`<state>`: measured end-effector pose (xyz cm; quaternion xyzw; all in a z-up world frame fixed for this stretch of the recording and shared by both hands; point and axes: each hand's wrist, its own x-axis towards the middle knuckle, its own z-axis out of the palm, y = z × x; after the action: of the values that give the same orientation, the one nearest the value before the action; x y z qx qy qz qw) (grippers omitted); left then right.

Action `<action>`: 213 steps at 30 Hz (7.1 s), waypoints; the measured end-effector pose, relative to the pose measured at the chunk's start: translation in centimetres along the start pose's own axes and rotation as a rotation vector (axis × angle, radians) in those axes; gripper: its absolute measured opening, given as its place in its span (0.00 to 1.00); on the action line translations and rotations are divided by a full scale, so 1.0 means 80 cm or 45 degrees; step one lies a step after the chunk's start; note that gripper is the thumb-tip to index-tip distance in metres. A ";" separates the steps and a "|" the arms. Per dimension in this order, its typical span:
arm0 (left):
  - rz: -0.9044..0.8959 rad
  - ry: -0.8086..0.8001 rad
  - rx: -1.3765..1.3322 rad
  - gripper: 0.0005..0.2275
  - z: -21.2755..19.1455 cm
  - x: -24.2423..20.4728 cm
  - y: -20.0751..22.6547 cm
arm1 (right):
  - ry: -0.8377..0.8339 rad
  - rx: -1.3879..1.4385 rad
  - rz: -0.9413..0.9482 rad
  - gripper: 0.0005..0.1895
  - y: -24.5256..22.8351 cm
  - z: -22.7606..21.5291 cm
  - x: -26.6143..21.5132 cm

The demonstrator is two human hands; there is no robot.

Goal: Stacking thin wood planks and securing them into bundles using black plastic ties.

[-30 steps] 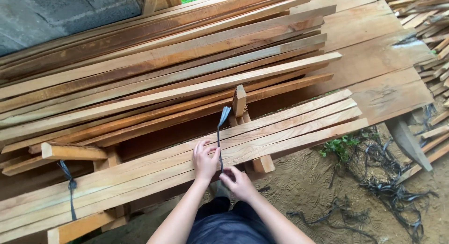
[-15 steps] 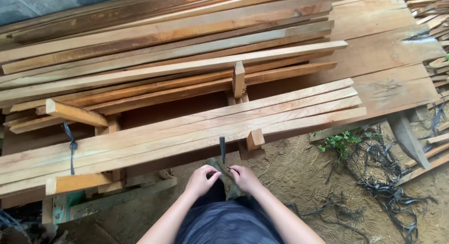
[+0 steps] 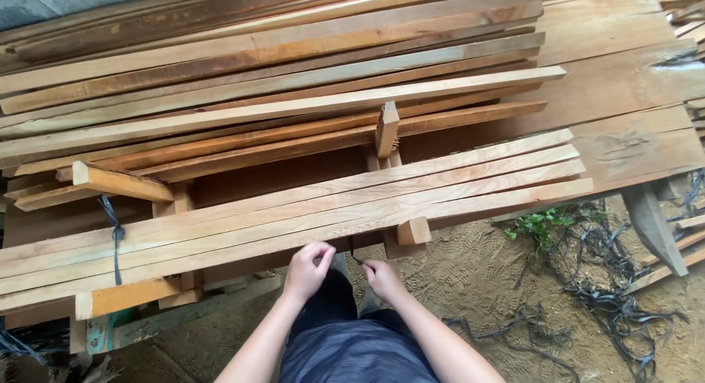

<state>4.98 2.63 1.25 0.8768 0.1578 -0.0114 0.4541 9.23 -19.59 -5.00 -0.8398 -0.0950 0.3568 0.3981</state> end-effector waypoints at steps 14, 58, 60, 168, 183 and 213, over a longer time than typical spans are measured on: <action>-0.555 -0.687 0.471 0.28 -0.033 0.288 -0.015 | 0.349 2.148 0.689 0.21 -0.001 0.061 0.104; -0.130 0.172 -0.333 0.07 0.042 0.281 -0.014 | 0.322 -0.086 -0.315 0.09 -0.127 -0.066 0.004; -0.113 0.179 -0.369 0.07 0.048 0.275 -0.013 | 0.265 -0.024 -0.366 0.09 -0.137 -0.082 0.002; -0.466 -0.519 -0.335 0.12 0.023 0.302 -0.062 | -0.043 0.302 0.178 0.15 -0.168 -0.075 0.207; -0.723 -0.483 -0.439 0.13 0.035 0.309 -0.091 | 0.434 -0.191 0.055 0.13 -0.190 -0.071 0.201; -0.651 -0.539 -0.427 0.13 0.020 0.307 -0.052 | 0.376 0.099 0.062 0.13 -0.197 -0.067 0.171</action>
<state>27.35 10.12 -6.99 0.7006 0.2738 -0.2796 0.5966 24.74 -6.28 1.71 -0.8690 -0.0013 0.2425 0.4313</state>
